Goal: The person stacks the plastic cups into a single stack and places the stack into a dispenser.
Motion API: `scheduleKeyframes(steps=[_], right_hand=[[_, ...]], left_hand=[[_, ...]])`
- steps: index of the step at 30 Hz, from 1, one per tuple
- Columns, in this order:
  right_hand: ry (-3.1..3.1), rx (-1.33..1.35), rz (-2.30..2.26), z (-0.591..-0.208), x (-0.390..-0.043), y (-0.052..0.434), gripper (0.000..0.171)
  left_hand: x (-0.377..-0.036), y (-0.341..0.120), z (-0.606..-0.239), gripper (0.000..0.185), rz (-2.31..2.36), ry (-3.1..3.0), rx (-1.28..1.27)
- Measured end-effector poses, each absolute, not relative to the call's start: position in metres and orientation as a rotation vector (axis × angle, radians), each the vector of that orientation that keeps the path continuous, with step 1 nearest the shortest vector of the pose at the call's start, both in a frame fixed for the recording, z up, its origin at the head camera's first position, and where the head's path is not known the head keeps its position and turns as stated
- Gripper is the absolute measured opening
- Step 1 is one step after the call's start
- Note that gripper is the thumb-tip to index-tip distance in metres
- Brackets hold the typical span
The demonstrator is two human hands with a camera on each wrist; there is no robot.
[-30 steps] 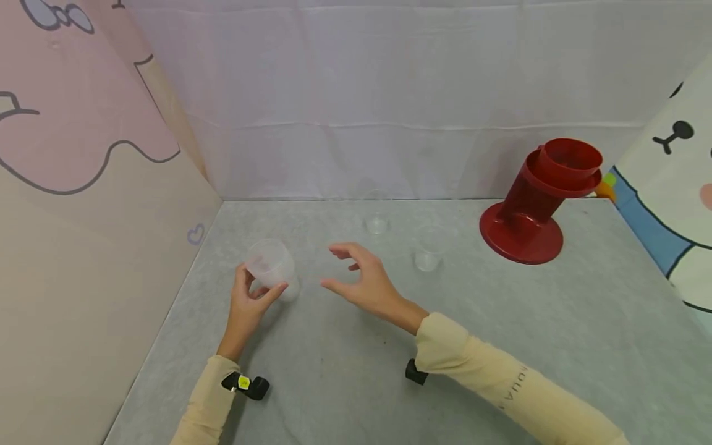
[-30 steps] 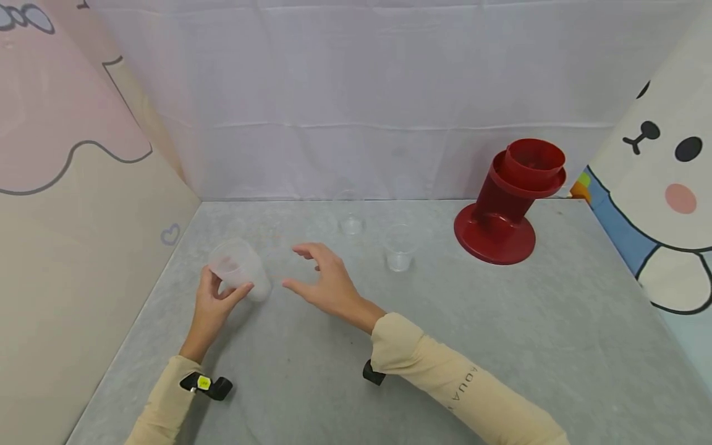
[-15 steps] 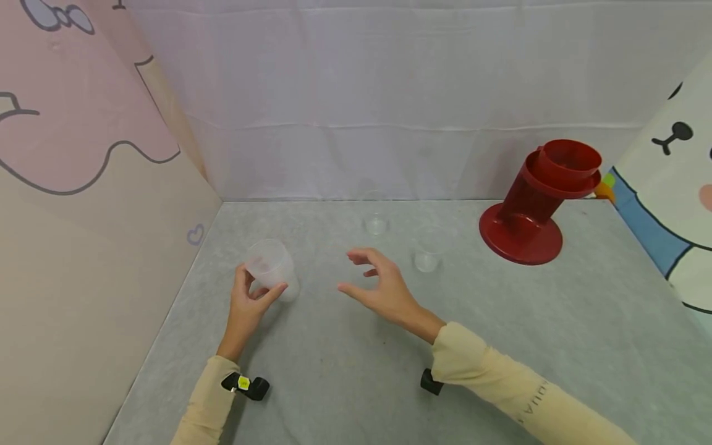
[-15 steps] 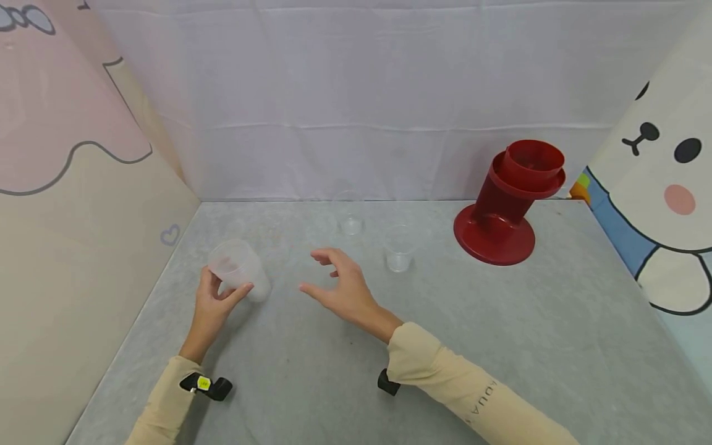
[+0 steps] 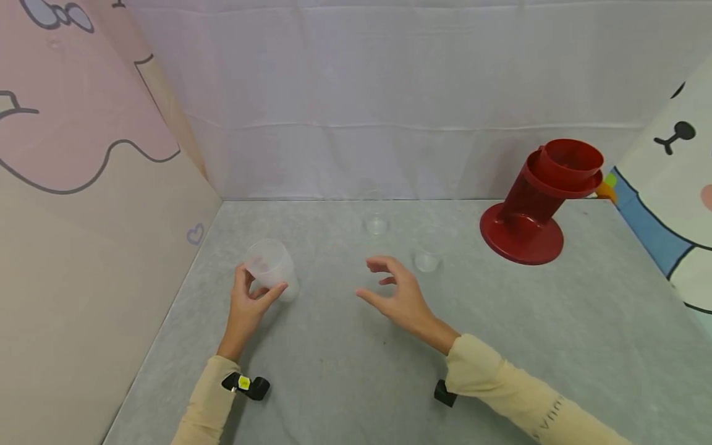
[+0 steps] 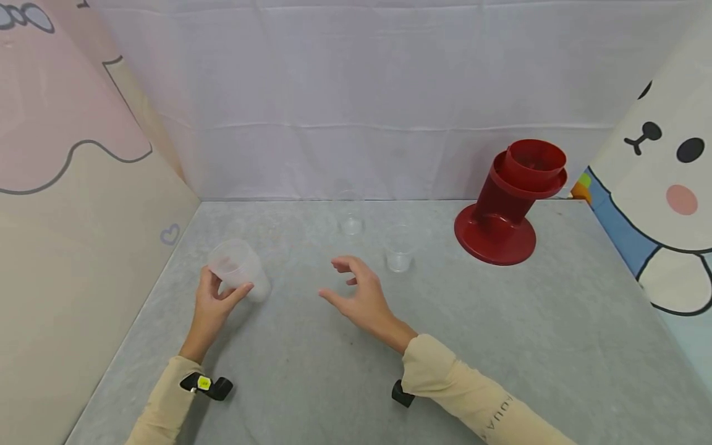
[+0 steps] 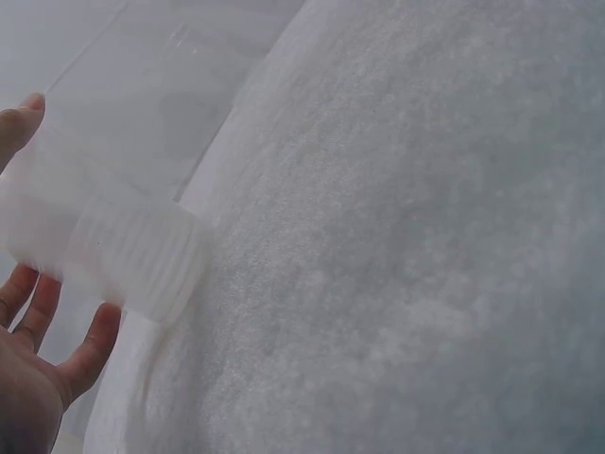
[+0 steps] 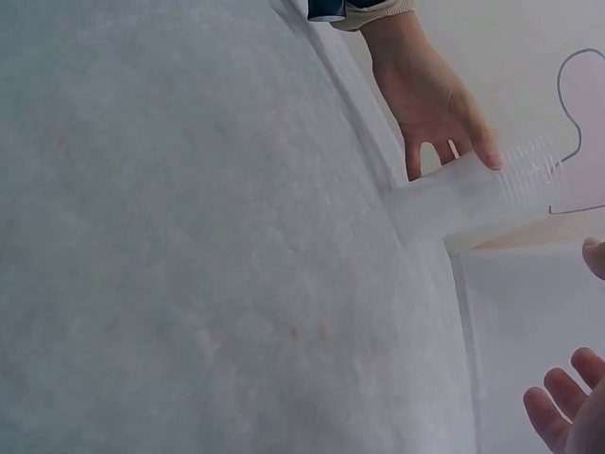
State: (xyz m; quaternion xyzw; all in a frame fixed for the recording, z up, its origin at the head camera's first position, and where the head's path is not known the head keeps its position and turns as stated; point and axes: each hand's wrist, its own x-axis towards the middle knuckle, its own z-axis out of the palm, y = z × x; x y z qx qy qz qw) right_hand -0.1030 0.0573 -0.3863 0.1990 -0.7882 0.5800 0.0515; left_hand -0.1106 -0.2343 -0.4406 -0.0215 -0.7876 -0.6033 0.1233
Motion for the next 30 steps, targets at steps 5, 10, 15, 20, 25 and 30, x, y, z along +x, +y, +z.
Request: scheduleKeyframes(steps=[5,10,15,20,25,30], right_hand=[[-2.369,0.581,1.758,-0.392,-0.100,0.064,0.050],[-2.361,0.532,1.766,-0.396,-0.096,0.070,0.051],[-2.341,0.484,1.750,-0.400,-0.092,0.077,0.052],[-2.304,0.422,1.714,-0.416,-0.093,0.087,0.052],[-2.304,0.319,1.677,-0.443,-0.098,0.100,0.054],[-2.288,0.248,1.661,-0.444,-0.098,0.109,0.053]], left_hand=[[-0.110,-0.234,-0.441,0.067,-1.772,-2.293,-0.055],[-0.110,-0.234,-0.440,0.067,-1.772,-2.286,-0.058],[-0.111,-0.235,-0.439,0.068,-1.773,-2.301,-0.055],[-0.111,-0.235,-0.439,0.069,-1.772,-2.311,-0.056],[-0.112,-0.235,-0.438,0.067,-1.776,-2.309,-0.056],[-0.111,-0.235,-0.437,0.067,-1.771,-2.310,-0.072]])
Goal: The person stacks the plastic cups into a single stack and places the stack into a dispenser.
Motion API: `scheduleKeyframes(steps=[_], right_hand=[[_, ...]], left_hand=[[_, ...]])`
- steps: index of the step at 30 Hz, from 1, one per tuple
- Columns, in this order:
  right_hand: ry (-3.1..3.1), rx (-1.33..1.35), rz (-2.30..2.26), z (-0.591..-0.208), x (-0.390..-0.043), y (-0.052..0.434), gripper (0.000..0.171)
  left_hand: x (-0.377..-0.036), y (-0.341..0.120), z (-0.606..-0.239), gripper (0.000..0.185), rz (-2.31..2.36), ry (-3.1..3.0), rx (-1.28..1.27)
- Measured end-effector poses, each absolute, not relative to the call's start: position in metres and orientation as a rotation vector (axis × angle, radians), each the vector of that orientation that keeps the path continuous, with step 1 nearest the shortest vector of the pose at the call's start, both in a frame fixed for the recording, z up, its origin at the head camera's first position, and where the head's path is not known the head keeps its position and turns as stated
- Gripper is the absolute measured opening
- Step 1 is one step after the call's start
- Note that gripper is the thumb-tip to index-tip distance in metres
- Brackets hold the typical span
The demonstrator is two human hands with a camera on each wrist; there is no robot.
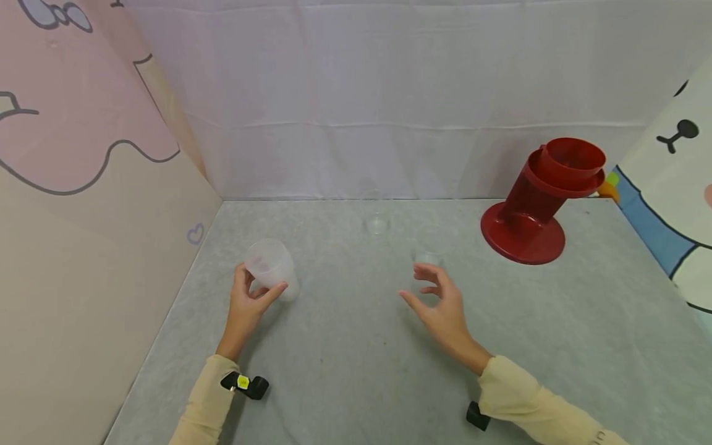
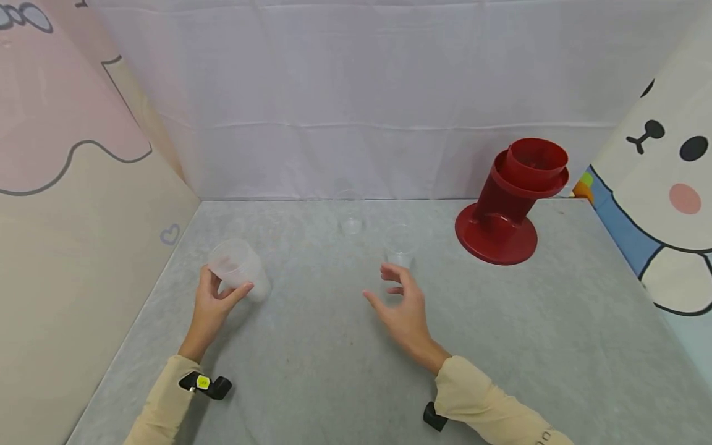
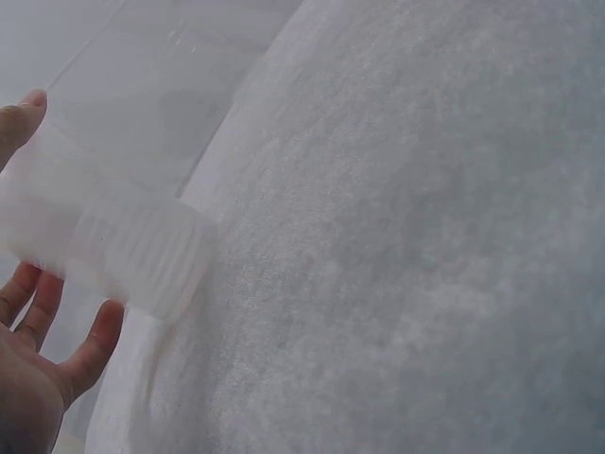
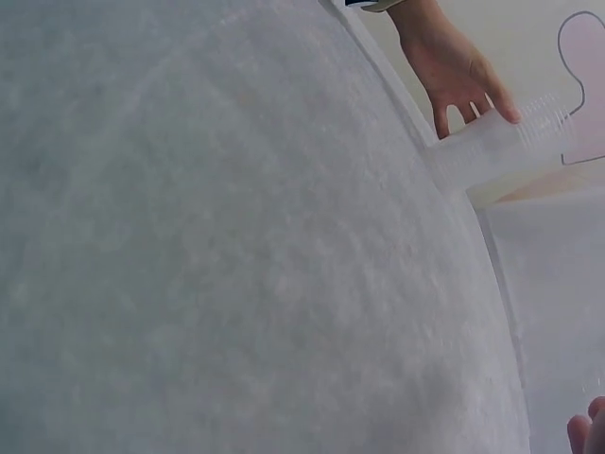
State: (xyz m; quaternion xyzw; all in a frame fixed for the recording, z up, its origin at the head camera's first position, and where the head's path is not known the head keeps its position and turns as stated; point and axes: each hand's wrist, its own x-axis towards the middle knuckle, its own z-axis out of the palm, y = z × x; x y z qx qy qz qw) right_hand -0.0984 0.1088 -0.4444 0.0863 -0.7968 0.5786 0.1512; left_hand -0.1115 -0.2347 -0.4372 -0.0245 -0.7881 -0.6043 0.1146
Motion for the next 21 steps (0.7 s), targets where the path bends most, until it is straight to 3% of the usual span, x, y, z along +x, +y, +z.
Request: scheduleKeyframes(steps=[7,11,21], right_hand=[[-2.287,0.126,1.618,-0.431,-0.094,0.118,0.050],[-2.303,0.091,1.544,-0.452,-0.103,0.130,0.057],[-2.404,-0.033,1.508,-0.453,-0.118,0.146,0.076]], left_hand=[[-0.111,-0.234,-0.437,0.067,-1.782,-2.308,-0.077],[-0.111,-0.235,-0.438,0.067,-1.779,-2.312,-0.082],[-0.112,-0.236,-0.439,0.064,-1.801,-2.303,-0.078]])
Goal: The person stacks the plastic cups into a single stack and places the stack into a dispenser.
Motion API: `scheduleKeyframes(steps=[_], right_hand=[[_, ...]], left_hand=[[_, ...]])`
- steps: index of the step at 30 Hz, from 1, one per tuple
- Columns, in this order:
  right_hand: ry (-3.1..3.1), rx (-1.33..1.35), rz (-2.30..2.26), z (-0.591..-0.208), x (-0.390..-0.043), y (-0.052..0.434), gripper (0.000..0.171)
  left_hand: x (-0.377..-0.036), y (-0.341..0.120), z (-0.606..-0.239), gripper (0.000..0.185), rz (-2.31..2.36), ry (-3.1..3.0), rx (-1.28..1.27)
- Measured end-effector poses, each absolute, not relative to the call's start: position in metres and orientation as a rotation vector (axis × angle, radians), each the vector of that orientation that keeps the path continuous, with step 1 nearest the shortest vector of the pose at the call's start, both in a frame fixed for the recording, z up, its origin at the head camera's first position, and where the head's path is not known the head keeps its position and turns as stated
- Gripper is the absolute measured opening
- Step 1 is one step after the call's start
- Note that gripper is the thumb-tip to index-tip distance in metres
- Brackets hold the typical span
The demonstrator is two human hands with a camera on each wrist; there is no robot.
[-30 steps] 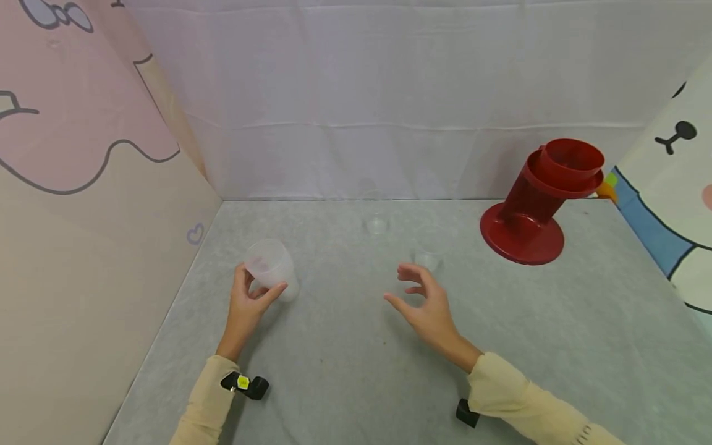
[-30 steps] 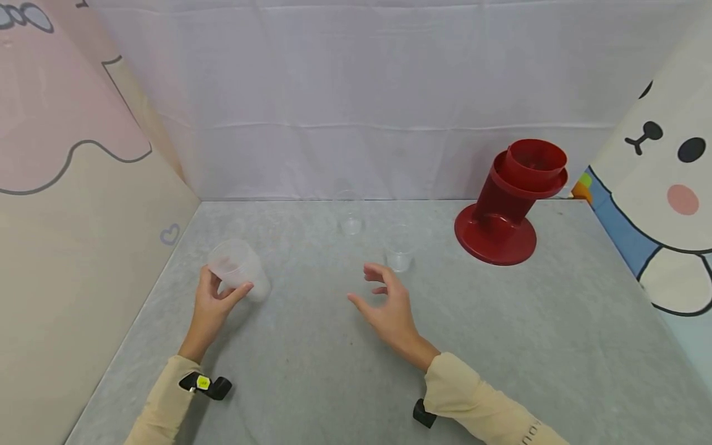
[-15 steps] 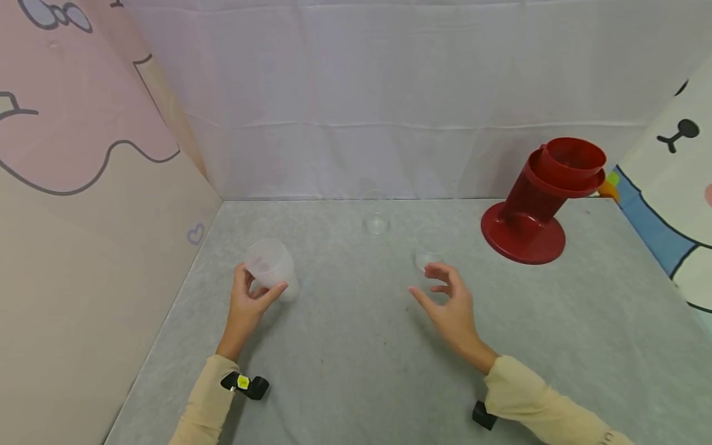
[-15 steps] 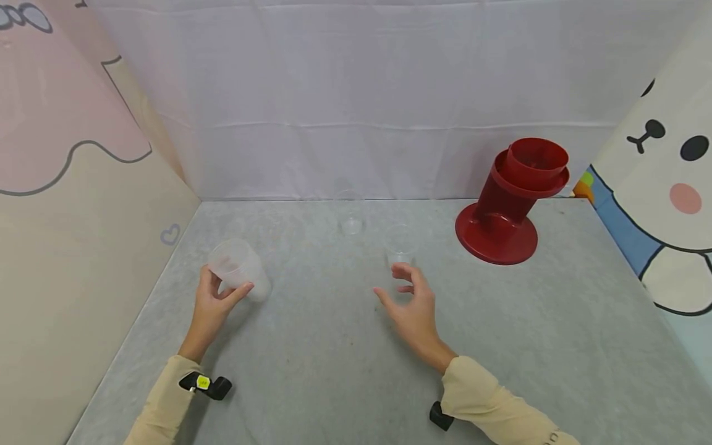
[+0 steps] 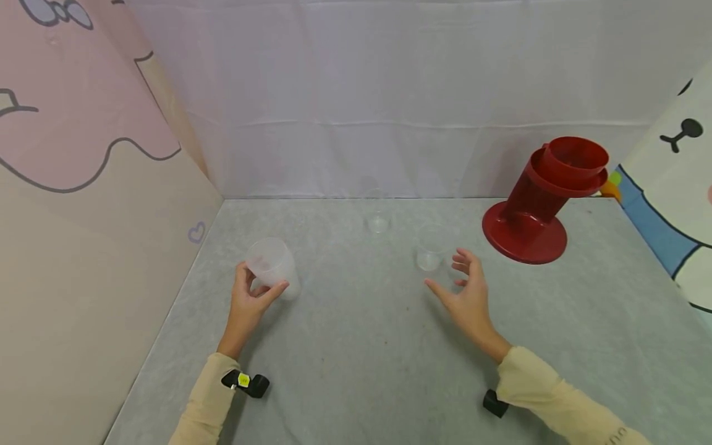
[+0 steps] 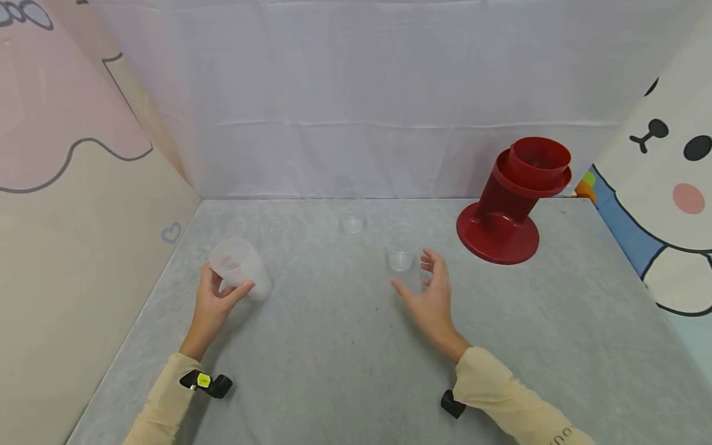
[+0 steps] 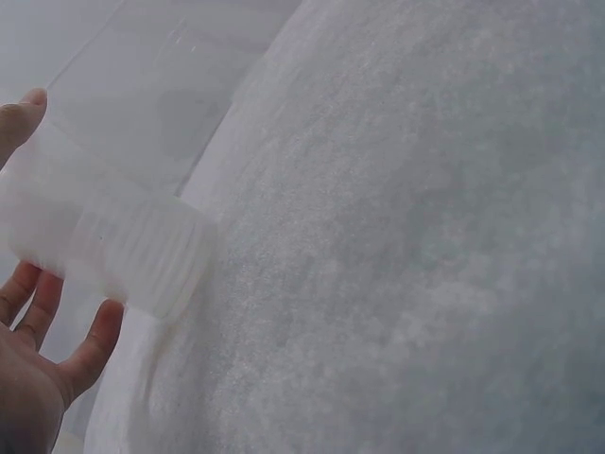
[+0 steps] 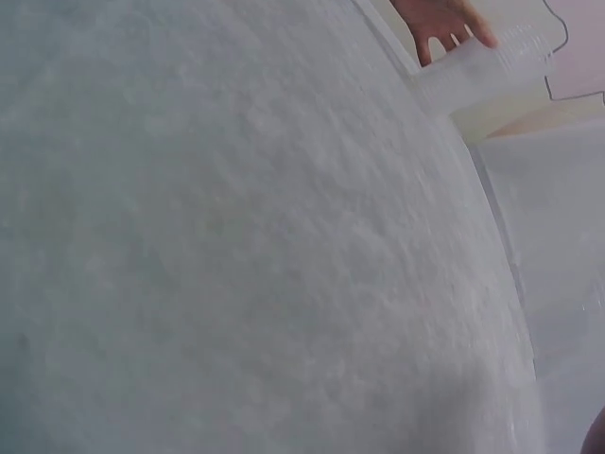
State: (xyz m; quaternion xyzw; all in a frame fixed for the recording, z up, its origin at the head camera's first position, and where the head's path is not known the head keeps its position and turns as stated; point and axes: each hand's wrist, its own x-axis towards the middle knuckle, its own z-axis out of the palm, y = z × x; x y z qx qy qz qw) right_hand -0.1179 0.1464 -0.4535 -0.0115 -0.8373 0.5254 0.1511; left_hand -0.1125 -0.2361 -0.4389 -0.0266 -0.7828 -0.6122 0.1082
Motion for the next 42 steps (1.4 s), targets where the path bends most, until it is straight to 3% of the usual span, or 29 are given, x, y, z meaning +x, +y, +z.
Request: scheduleKeyframes(steps=[14,21,42], right_hand=[[-2.377,0.002,1.513,-0.459,-0.154,0.151,0.083],[-2.356,0.077,1.552,-0.458,-0.168,0.147,0.074],[-2.333,0.188,1.630,-0.440,-0.165,0.131,0.068]], left_hand=[[-0.115,-0.237,-0.440,0.062,-1.823,-2.303,-0.098],[-0.115,-0.237,-0.441,0.062,-1.822,-2.303,-0.091],[-0.114,-0.237,-0.440,0.064,-1.805,-2.308,-0.059]])
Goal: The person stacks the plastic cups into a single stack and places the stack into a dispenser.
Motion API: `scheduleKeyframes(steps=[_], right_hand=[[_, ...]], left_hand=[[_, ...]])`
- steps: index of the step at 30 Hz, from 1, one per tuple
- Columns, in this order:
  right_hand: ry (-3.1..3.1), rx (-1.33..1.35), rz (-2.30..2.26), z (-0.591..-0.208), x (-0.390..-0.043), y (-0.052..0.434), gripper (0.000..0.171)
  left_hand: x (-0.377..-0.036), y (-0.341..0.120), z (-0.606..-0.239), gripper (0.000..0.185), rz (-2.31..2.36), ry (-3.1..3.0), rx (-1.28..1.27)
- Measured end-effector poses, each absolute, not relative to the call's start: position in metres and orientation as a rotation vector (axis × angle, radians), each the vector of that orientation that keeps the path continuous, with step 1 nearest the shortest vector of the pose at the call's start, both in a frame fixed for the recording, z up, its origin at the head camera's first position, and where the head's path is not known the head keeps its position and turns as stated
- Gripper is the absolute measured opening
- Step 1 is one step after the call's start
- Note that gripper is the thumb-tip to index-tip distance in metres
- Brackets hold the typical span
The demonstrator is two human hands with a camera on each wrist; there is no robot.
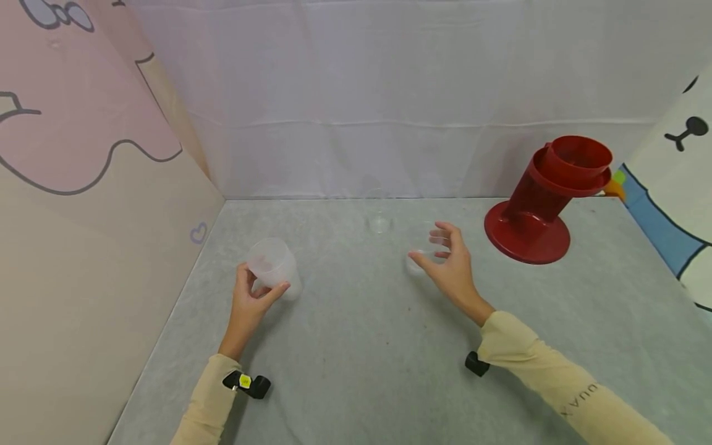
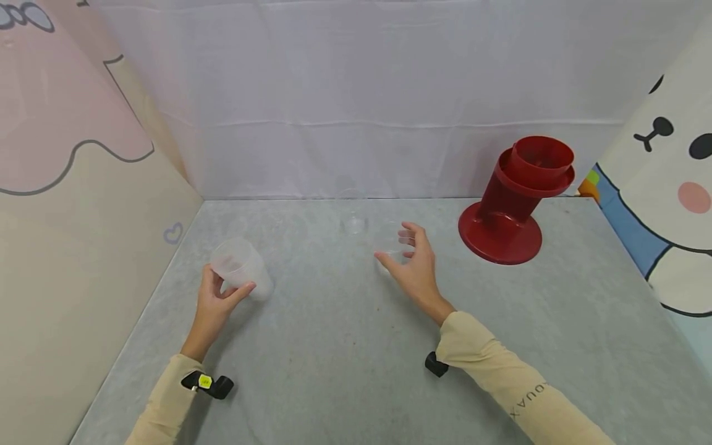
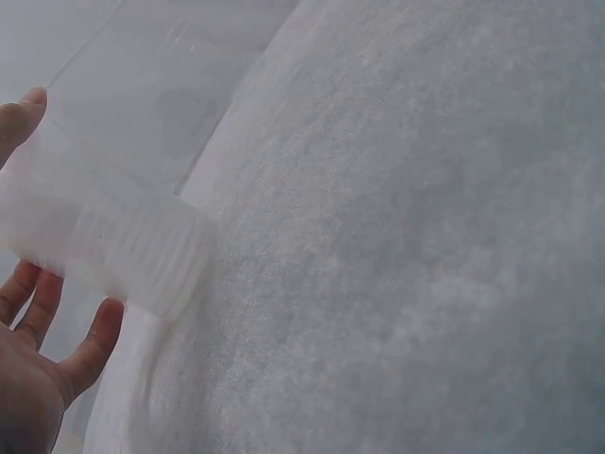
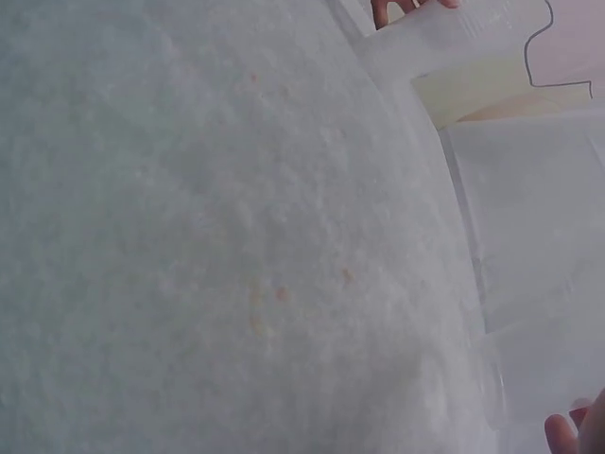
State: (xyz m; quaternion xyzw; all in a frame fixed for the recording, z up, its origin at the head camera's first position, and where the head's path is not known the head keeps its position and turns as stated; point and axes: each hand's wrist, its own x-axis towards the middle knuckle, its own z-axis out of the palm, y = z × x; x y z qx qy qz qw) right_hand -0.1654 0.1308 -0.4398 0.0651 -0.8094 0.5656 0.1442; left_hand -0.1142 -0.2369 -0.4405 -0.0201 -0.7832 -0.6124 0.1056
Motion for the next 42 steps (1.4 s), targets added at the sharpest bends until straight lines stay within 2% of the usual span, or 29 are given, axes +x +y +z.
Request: scheduleKeyframes(steps=[4,11,18,23,42], right_hand=[[-2.336,0.213,1.631,-0.423,-0.158,0.124,0.066],[-2.348,0.235,1.613,-0.417,-0.159,0.117,0.068],[-2.332,0.311,1.646,-0.374,-0.140,0.102,0.064],[-2.346,0.333,1.637,-0.359,-0.139,0.096,0.062],[-2.268,0.572,1.760,-0.341,-0.148,0.073,0.064]], left_hand=[[-0.114,-0.237,-0.441,0.063,-1.819,-2.299,-0.064],[-0.114,-0.237,-0.441,0.063,-1.813,-2.304,-0.063],[-0.114,-0.237,-0.441,0.063,-1.810,-2.298,-0.069],[-0.114,-0.237,-0.441,0.063,-1.817,-2.299,-0.074],[-0.113,-0.237,-0.442,0.063,-1.803,-2.296,-0.079]])
